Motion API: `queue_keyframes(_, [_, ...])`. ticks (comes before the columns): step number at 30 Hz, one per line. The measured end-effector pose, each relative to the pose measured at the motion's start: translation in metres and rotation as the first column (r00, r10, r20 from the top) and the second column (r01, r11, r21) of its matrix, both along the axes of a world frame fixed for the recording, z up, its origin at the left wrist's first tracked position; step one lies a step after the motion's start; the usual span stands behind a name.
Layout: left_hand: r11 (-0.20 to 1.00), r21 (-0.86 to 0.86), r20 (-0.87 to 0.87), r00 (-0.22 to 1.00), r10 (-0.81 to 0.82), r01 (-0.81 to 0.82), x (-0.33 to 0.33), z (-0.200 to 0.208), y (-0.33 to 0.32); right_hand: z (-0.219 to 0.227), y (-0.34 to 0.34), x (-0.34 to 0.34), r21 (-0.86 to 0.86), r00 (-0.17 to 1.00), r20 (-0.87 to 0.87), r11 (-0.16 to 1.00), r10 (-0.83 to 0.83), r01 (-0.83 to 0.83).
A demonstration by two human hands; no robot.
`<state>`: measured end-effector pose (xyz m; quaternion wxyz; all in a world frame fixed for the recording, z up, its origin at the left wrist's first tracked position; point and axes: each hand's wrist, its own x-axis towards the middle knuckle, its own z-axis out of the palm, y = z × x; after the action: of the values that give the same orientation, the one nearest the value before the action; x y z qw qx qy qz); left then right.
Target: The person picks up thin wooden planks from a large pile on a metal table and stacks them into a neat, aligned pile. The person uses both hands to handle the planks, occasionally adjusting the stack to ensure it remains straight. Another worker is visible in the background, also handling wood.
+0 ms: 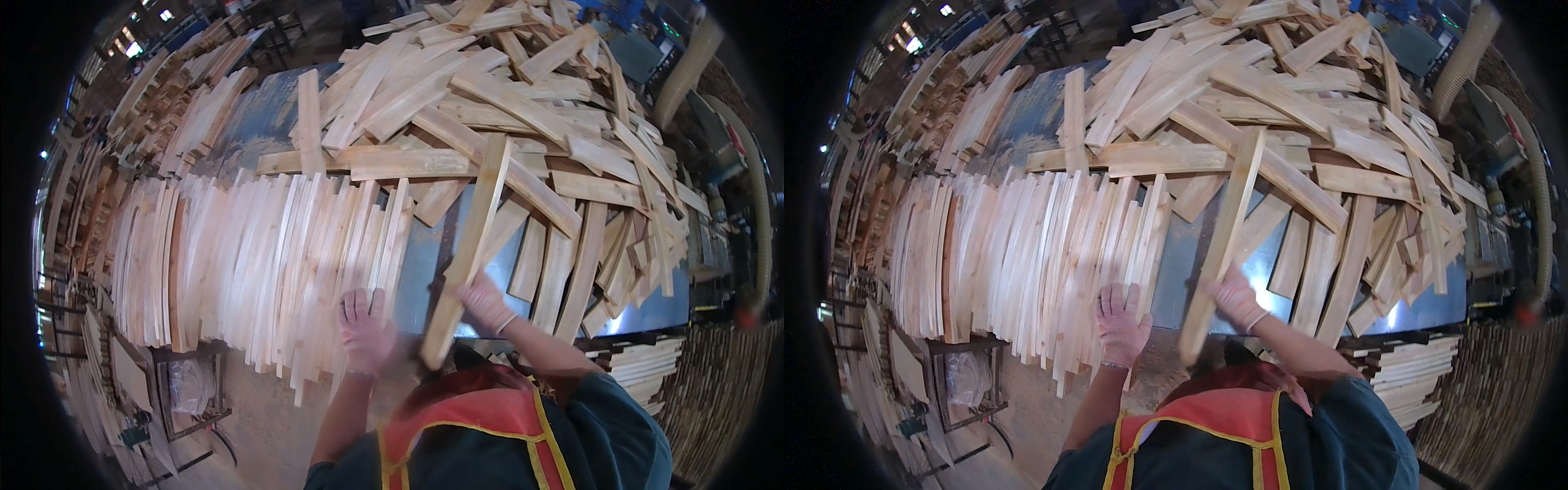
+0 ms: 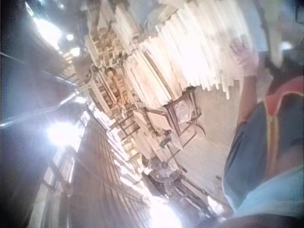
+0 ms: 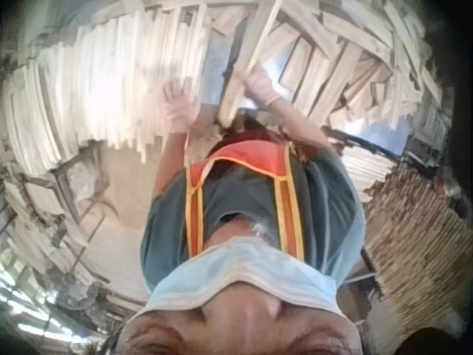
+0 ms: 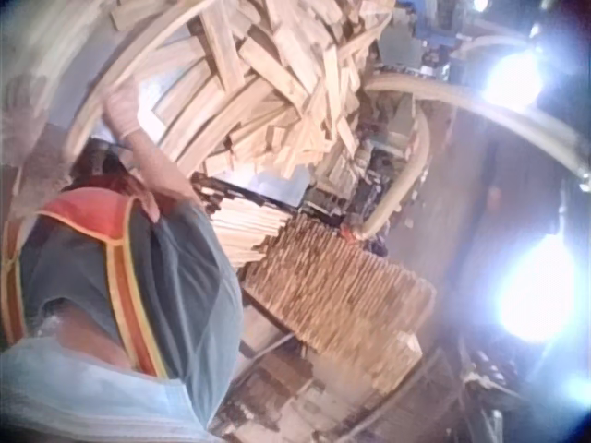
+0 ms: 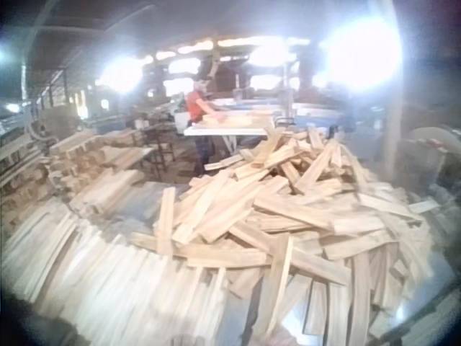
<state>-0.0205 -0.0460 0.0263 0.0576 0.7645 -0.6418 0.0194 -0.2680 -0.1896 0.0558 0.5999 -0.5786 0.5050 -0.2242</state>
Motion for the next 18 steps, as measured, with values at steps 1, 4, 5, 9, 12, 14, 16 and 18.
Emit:
queue_keyframes(1, [1.000, -0.012, 0.004, 1.000, -0.014, 0.014, 0.000, 0.003, -0.001, -0.038, 0.026, 0.003, -0.009, 0.998, -0.052, 1.000, 0.020, -0.021])
queue_keyframes(4, [0.999, -0.028, -0.070, 0.997, -0.045, 0.043, 0.006, 0.002, 0.001, -0.062, 0.086, 0.038, 0.111, 0.995, -0.009, 0.989, 0.098, -0.096])
queue_keyframes(5, [0.998, -0.043, -0.085, 0.995, -0.049, 0.046, 0.008, -0.003, 0.005, -0.052, 0.095, 0.049, 0.193, 0.981, -0.086, 0.969, 0.176, -0.157])
queue_keyframes(9, [0.987, -0.073, -0.136, 0.978, -0.155, 0.146, 0.005, 0.003, -0.004, -0.134, 0.048, 0.058, 0.074, 0.865, -0.042, 0.865, 0.500, -0.496])
queue_keyframes(12, [0.990, -0.059, -0.162, 0.977, -0.136, 0.128, -0.001, 0.016, 0.002, -0.057, -0.017, 0.033, 0.375, 0.946, 0.247, 0.880, 0.209, -0.292])
queue_keyframes(14, [0.989, -0.076, -0.162, 0.977, -0.139, 0.128, -0.010, 0.024, 0.000, -0.051, -0.060, 0.018, 0.289, 0.962, 0.252, 0.957, -0.108, 0.032])
queue_keyframes(16, [0.981, -0.126, -0.141, 0.976, -0.165, 0.148, -0.016, 0.036, -0.010, -0.067, -0.117, 0.010, 0.422, 0.804, 0.435, 0.881, -0.405, 0.215])
queue_keyframes(18, [0.986, -0.115, -0.107, 0.985, -0.133, 0.120, -0.031, 0.043, -0.016, -0.070, -0.166, 0.017, 0.373, 0.776, 0.405, 0.862, -0.484, 0.343])
